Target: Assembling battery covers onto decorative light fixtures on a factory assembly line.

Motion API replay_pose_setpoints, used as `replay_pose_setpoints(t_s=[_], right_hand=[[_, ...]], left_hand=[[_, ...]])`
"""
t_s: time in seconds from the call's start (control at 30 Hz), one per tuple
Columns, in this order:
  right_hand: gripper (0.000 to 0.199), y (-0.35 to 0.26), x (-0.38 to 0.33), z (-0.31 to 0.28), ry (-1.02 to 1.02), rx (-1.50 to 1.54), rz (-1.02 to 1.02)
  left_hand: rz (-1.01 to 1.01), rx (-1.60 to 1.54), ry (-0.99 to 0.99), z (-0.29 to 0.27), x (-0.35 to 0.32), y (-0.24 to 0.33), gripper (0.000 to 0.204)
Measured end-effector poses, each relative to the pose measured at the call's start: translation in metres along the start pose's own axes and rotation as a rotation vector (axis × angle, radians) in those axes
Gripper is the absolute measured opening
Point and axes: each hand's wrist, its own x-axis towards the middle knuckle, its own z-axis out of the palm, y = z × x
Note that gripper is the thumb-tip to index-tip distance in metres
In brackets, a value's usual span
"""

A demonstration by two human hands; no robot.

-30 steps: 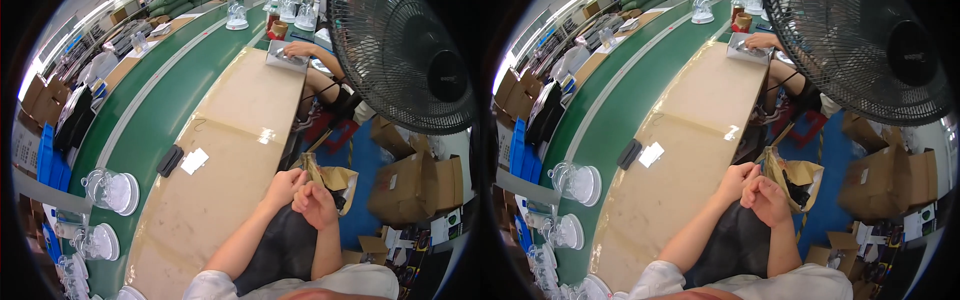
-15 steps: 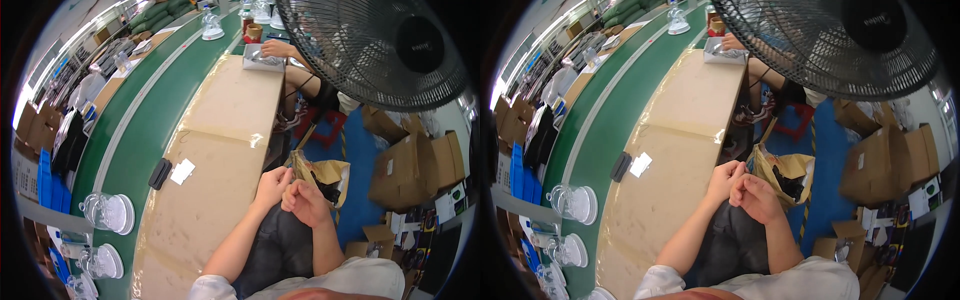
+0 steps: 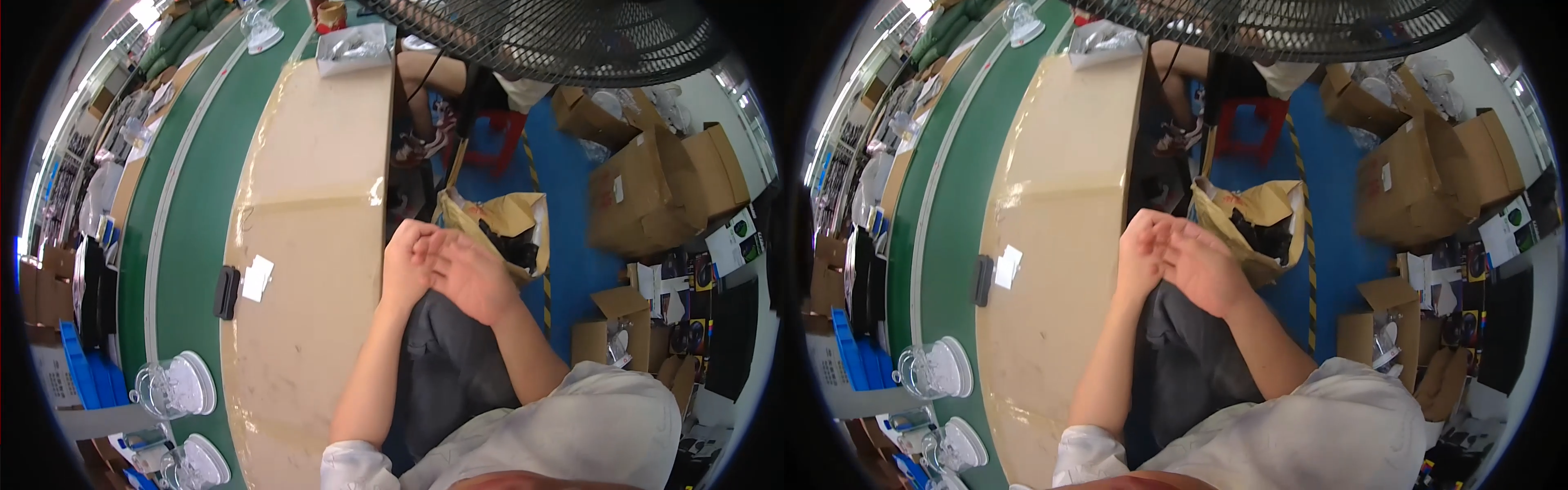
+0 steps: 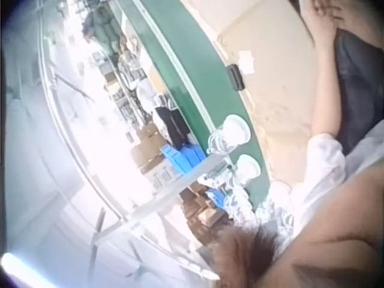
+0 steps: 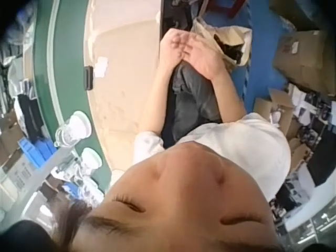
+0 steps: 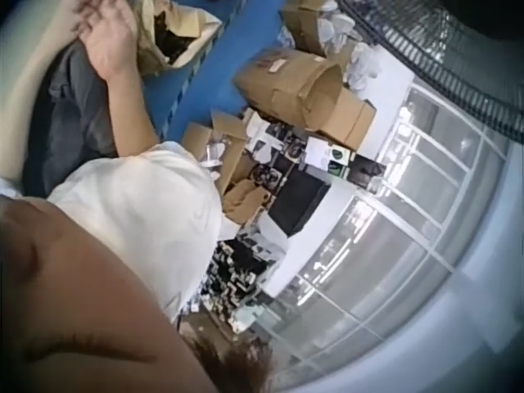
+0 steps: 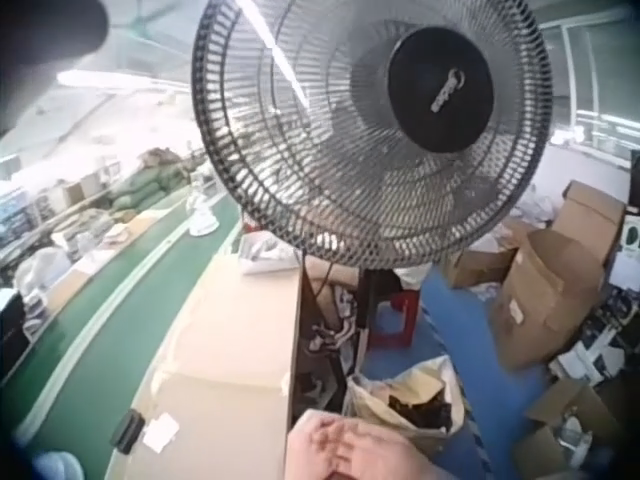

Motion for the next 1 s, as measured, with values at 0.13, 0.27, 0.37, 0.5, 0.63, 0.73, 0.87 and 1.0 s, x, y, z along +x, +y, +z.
replay_pose_setpoints(t_s=[0.13,0.27,0.37,0.5,0.63,0.73,0.87,1.0], right_hand=[[0.032,-0.002,0.000,-0.005,0.039,0.004,-0.044],[0.032,0.000,-0.001,-0.007,0.016,0.037,-0.030],[0.031,0.000,-0.003,-0.006,0.012,0.029,-0.019],[0.031,0.000,-0.003,-0.008,0.002,0.041,-0.025],[0.031,0.002,-0.001,-0.009,-0.018,0.036,-0.033],[0.031,-0.001,-0.001,-0.006,-0.005,0.014,-0.027],[0.032,-0.002,-0.001,0.003,0.079,0.001,-0.027],[0.029,-0.001,-0.002,-0.014,-0.068,0.055,-0.008]], left_hand=[[0.049,-0.018,0.015,0.000,0.000,0.006,0.012],[-0.138,-0.100,-0.019,-0.003,-0.006,0.004,0.012],[-0.114,-0.108,-0.008,-0.002,-0.008,0.000,0.012],[-0.105,-0.074,0.015,-0.001,-0.008,0.004,0.012],[-0.084,-0.038,0.012,-0.002,-0.007,0.000,0.015],[-0.056,-0.041,0.027,-0.001,-0.007,0.001,0.016],[-0.032,-0.033,0.059,-0.002,-0.007,0.001,0.014],[-0.081,-0.030,0.046,-0.003,-0.010,-0.006,0.009]])
